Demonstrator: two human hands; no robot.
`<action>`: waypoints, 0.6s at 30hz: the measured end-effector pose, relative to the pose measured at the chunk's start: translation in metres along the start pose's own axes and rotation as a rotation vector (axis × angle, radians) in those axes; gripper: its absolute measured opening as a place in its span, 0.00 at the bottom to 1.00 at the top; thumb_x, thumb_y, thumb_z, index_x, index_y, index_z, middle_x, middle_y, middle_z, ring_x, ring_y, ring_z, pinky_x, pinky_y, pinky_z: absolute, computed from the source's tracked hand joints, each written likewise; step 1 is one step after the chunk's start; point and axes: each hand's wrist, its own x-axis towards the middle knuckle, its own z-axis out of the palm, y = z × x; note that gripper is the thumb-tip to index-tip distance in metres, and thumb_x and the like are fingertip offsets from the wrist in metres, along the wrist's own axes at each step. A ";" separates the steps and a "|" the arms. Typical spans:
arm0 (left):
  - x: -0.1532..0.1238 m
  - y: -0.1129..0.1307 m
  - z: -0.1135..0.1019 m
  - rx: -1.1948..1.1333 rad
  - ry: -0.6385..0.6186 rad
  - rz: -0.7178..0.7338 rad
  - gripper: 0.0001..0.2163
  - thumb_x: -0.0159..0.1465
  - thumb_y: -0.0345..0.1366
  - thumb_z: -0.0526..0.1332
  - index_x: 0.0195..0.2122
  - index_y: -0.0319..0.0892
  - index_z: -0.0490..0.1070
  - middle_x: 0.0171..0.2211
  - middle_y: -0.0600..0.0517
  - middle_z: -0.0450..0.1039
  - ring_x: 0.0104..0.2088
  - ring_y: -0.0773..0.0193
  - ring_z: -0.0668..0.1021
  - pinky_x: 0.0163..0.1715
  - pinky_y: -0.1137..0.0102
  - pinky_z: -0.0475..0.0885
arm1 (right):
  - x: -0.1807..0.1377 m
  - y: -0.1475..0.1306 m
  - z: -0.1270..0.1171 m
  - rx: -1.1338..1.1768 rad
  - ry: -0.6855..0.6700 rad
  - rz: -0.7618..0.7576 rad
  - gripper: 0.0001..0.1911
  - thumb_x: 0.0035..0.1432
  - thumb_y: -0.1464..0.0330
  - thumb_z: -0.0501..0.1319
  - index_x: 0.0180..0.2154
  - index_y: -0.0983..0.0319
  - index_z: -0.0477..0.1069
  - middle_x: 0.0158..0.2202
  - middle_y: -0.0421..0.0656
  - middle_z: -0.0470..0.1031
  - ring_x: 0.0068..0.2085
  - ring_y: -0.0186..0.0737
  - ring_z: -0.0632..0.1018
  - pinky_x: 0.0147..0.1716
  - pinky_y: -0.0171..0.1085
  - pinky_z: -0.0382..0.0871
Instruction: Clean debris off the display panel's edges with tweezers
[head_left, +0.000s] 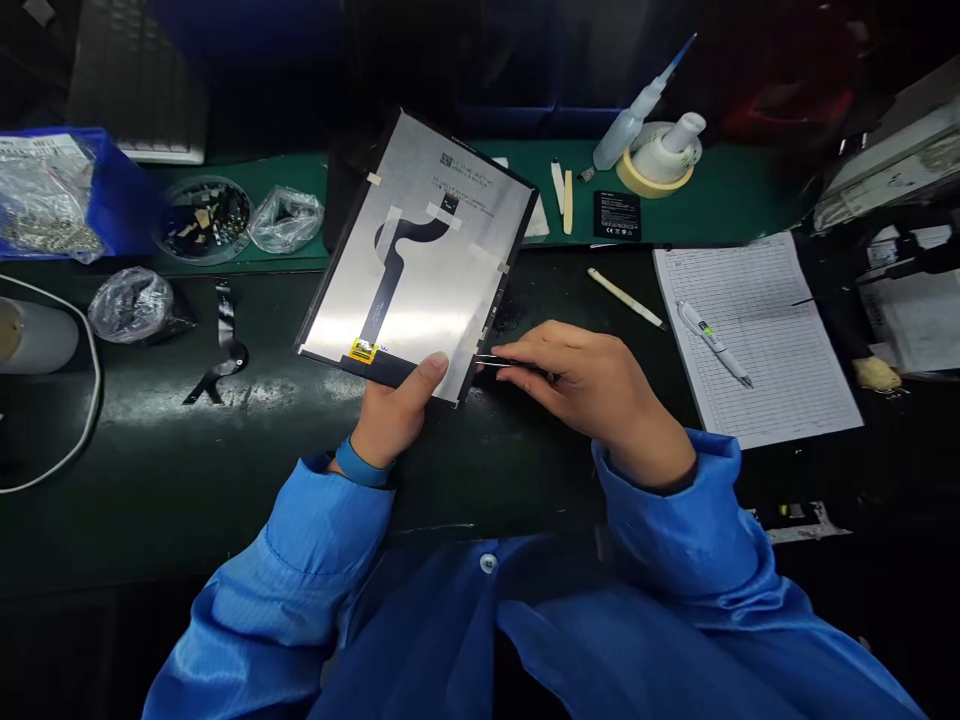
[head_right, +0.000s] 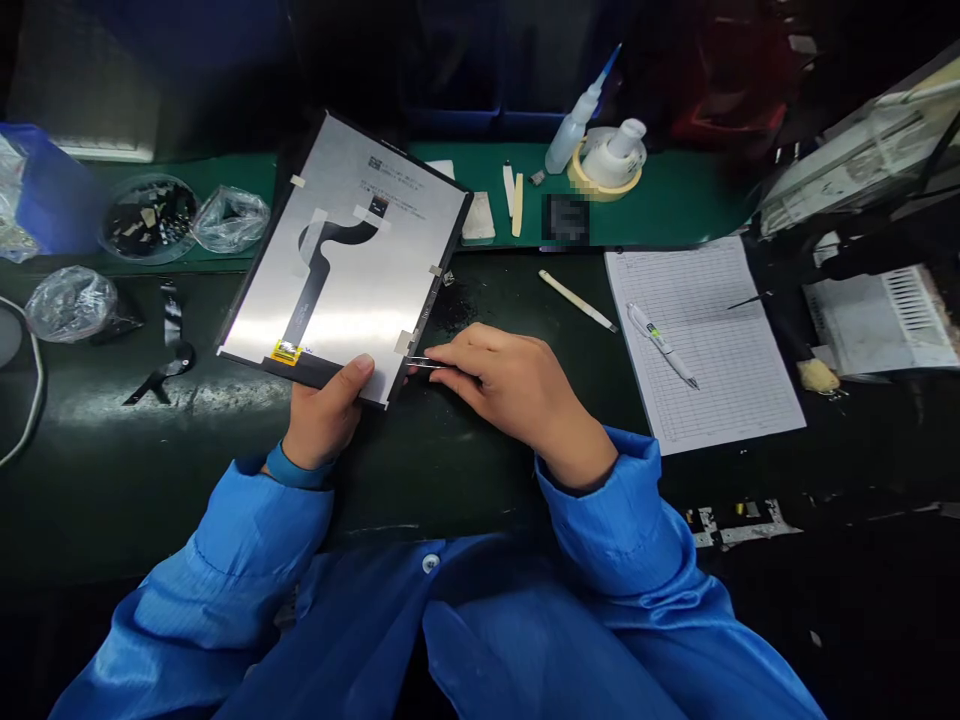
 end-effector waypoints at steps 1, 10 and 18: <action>0.000 0.001 0.001 0.005 -0.005 0.000 0.15 0.63 0.47 0.68 0.45 0.42 0.80 0.44 0.48 0.83 0.53 0.49 0.82 0.60 0.50 0.75 | 0.000 0.000 0.000 -0.007 0.000 0.000 0.11 0.67 0.66 0.64 0.49 0.57 0.80 0.40 0.44 0.82 0.38 0.41 0.82 0.36 0.38 0.76; -0.002 0.006 0.004 -0.056 -0.043 -0.009 0.10 0.64 0.44 0.69 0.40 0.43 0.82 0.39 0.50 0.84 0.46 0.52 0.85 0.53 0.56 0.81 | -0.001 0.001 0.003 -0.025 0.014 0.003 0.10 0.68 0.67 0.62 0.47 0.57 0.82 0.39 0.43 0.83 0.38 0.40 0.82 0.36 0.37 0.75; -0.001 0.004 0.005 -0.002 -0.023 -0.023 0.14 0.63 0.48 0.68 0.42 0.43 0.81 0.38 0.49 0.84 0.47 0.51 0.85 0.53 0.54 0.81 | -0.001 0.001 0.001 -0.028 -0.010 -0.017 0.10 0.67 0.69 0.63 0.48 0.56 0.81 0.39 0.41 0.85 0.37 0.40 0.84 0.36 0.37 0.76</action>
